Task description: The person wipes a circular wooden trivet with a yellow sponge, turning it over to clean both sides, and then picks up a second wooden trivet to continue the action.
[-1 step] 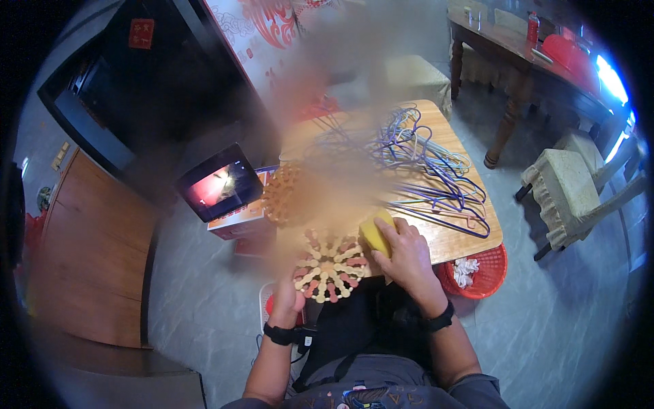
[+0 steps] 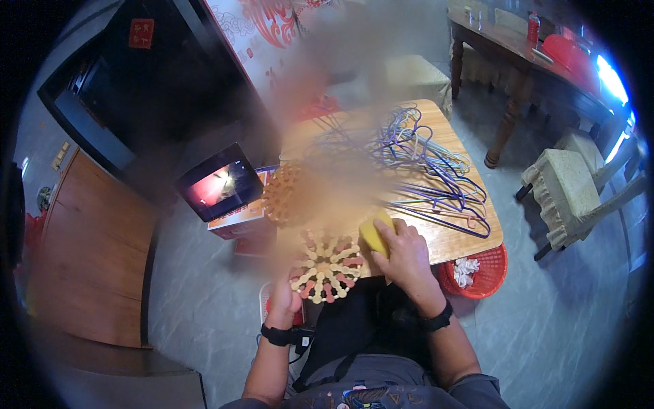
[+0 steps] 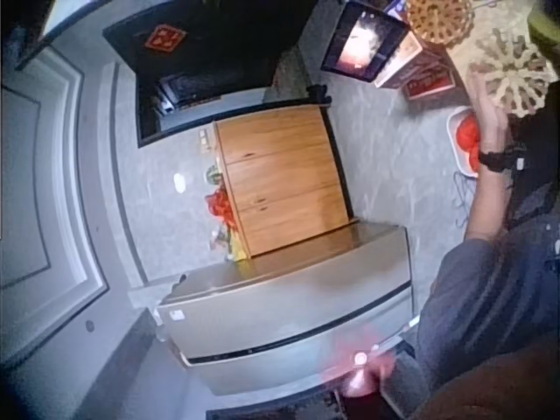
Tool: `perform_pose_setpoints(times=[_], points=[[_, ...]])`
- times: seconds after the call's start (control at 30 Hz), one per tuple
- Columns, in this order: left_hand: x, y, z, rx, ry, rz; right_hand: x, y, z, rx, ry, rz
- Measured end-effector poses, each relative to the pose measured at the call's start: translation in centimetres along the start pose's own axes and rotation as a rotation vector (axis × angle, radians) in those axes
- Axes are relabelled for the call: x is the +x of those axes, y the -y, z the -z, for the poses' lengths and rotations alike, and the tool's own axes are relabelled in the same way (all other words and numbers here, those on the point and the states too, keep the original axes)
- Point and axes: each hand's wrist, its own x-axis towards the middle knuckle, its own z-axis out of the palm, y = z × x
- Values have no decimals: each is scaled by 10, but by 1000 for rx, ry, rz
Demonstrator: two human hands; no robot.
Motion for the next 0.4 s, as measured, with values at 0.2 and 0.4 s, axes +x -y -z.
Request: perform_pose_setpoints(times=[0.2,0.4], points=[[-9,-15,21,77,-102,-33,1,16,-10,-61,-15,4],[-10,-13,27,106,-118,-50,-1,33,-19,-36,82,81]])
